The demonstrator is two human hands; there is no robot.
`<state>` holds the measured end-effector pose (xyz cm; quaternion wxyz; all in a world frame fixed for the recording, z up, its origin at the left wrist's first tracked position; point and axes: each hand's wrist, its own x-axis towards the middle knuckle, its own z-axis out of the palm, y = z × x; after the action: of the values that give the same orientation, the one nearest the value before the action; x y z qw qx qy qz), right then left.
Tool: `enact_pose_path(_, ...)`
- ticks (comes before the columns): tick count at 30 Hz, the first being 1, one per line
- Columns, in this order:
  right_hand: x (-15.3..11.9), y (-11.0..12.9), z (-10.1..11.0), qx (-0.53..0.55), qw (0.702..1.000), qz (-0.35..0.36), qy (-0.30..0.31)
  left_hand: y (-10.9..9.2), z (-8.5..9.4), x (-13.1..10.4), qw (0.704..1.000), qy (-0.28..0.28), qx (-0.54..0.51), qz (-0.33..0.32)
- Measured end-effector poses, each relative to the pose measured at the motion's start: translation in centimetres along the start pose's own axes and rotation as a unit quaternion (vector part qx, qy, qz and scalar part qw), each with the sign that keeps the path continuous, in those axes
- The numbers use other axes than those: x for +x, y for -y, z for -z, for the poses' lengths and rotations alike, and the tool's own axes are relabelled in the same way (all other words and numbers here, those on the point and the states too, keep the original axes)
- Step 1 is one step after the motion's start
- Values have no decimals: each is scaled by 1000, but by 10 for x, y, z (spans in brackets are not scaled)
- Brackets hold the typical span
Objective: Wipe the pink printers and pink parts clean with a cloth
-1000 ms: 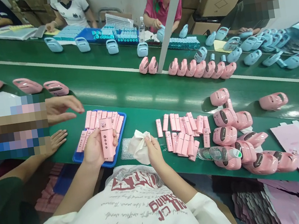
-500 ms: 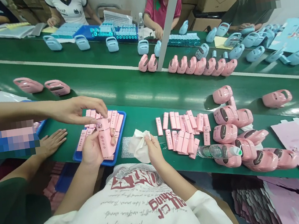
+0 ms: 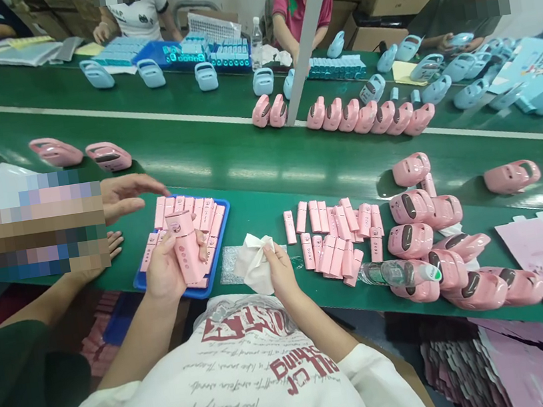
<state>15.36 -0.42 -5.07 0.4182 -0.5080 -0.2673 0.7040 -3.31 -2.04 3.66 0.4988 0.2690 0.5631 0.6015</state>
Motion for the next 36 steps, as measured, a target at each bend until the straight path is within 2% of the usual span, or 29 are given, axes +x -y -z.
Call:
enact_pose_path(2, 0, -1, 1, -8, 1000, 5, 3, 14, -2, -13, 999, 25, -34, -8)
enact_pose_path(5, 1, -2, 3, -6, 1000, 8, 11, 17, -1, -17, 997, 46, -54, -35)
enact_pose_path(13, 3, -9, 5, 9, 1000, 12, 20, 8, -4, -21, 994, 7, 2, -109)
enact_pose_path(15, 4, -11, 7, -25, 999, 20, 39, 8, -5, -21, 994, 0, 6, -105)
enact_pose_path(17, 10, -10, 11, -109, 990, 30, 83, 7, -2, -19, 995, -14, 5, -94)
enact_pose_path(18, 15, -8, 14, -175, 978, 42, 110, 7, 0, -17, 996, -24, 4, -87)
enact_pose_path(20, 31, -1, 23, -349, 925, 78, 126, 8, 3, -14, 997, -32, 4, -73)
enact_pose_path(22, 52, 11, 34, -498, 859, 102, 65, 7, 6, -10, 998, -33, 6, -60)
enact_pose_path(24, 74, 23, 44, -567, 818, 92, -30, 7, 5, -7, 998, -46, 8, -40)
enact_pose_path(26, 92, 31, 51, -575, 810, 70, -92, 8, 3, -7, 998, -64, 11, -12)
enact_pose_path(28, 102, 33, 50, -576, 808, 51, -114, 10, 2, -7, 998, -61, 14, 15)
enact_pose_path(32, 107, 26, 40, -579, 808, 29, -108, 19, 7, -5, 998, -33, 23, 37)
enact_pose_path(36, 106, 27, 32, -629, 771, 3, -97, 31, 12, 1, 998, -18, 34, 40)
